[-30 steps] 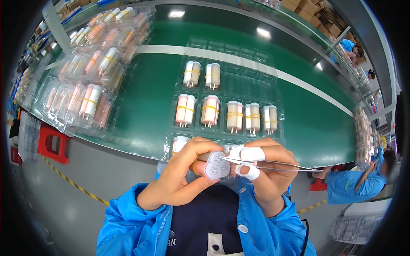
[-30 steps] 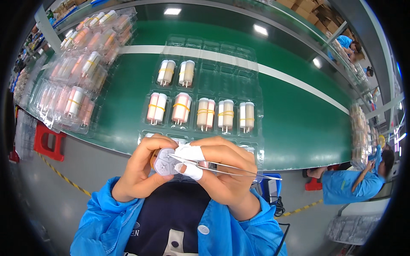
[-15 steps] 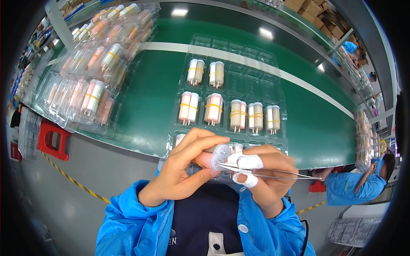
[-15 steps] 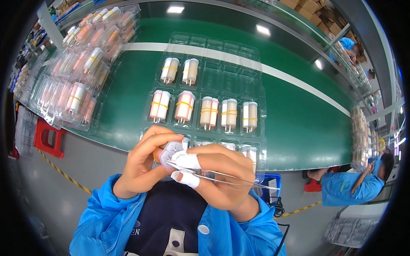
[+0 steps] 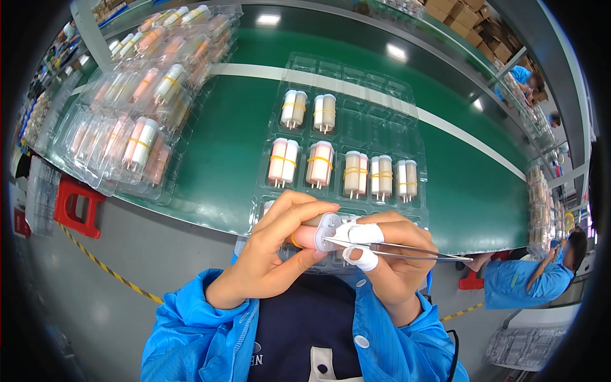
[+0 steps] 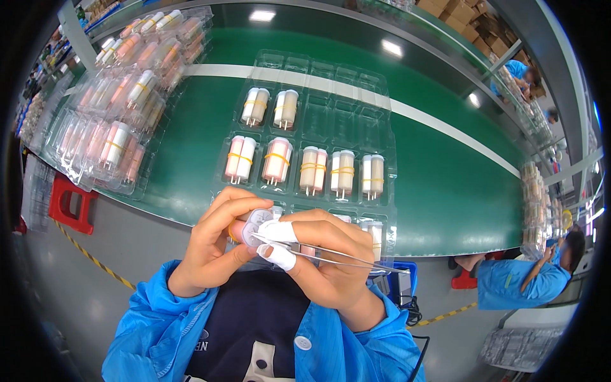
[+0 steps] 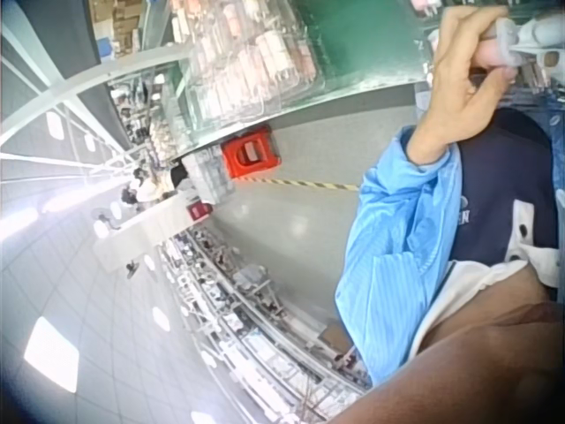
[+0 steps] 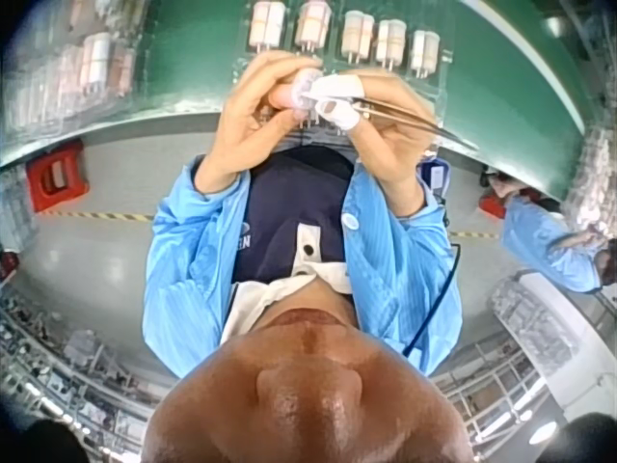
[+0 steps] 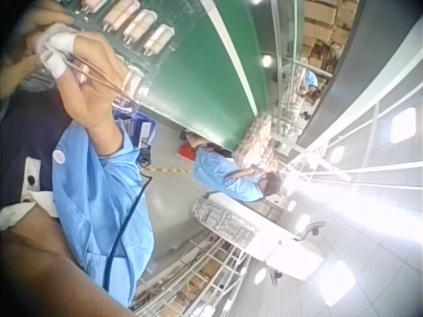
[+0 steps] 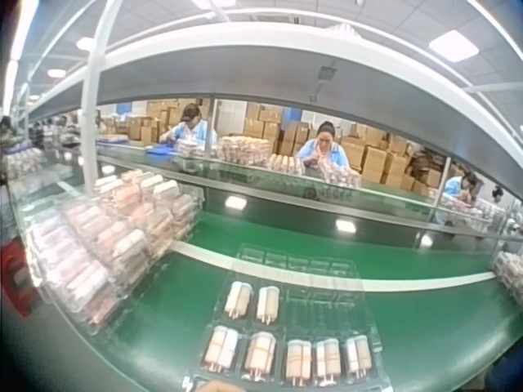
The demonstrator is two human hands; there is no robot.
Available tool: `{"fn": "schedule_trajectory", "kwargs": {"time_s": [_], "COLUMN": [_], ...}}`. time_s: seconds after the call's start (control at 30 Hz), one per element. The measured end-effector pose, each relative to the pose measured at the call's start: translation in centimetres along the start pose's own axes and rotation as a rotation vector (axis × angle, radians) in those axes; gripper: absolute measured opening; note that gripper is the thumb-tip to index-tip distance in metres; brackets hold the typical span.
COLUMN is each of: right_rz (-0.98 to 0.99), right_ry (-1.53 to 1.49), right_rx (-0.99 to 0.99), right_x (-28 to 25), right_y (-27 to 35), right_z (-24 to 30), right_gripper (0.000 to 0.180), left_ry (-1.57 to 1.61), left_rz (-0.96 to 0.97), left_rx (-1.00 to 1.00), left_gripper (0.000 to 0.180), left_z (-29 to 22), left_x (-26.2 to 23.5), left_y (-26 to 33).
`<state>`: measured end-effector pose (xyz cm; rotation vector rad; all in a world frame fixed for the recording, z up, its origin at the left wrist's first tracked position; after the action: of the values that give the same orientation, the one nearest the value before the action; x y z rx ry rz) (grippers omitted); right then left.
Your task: The person uses tweezers to manipulate small white components on cylindrical objects wrapped in rubber bands. They repeatedly pick up the objects from a clear plastic tray, adjust the white parts with the tool, and place them back into the tray. The process is repetitive and focused on precise placement of the small parts.
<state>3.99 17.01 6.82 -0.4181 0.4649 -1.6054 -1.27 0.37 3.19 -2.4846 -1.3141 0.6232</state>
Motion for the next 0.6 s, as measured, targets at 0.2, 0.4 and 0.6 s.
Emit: {"fn": "schedule_trajectory", "kwargs": {"time_s": [0.2,0.4,0.6], "right_rz": [-0.03,-0.04,-0.061], "right_ry": [-0.034,-0.02,-0.096], "right_rx": [0.011,0.013,0.085], "right_x": [0.14,0.31,0.25], "right_y": [0.19,0.16,0.44], "right_z": [-0.26,-0.34,-0.46], "right_gripper": [0.021,0.018,0.015], "left_ry": [-0.01,0.006,-0.018], "left_rz": [-0.006,-0.03,-0.039], "left_rx": [0.011,-0.011,0.016], "left_gripper": [0.046,0.045,0.045], "left_z": [-0.08,-0.08,0.28], "left_x": [-0.07,-0.09,-0.06], "left_y": [-0.16,-0.09,0.03]}}
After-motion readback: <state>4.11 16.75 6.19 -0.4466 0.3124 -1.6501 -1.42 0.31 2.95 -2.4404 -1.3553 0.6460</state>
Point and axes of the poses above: each hand's wrist, its own y-axis away from the middle knuckle, its own x-axis out of the palm, z = x × y, the point moved 2 cm from there along -y, towards the middle knuckle, and after that the axes turned 8 degrees about -y, right-handed, at the moved point
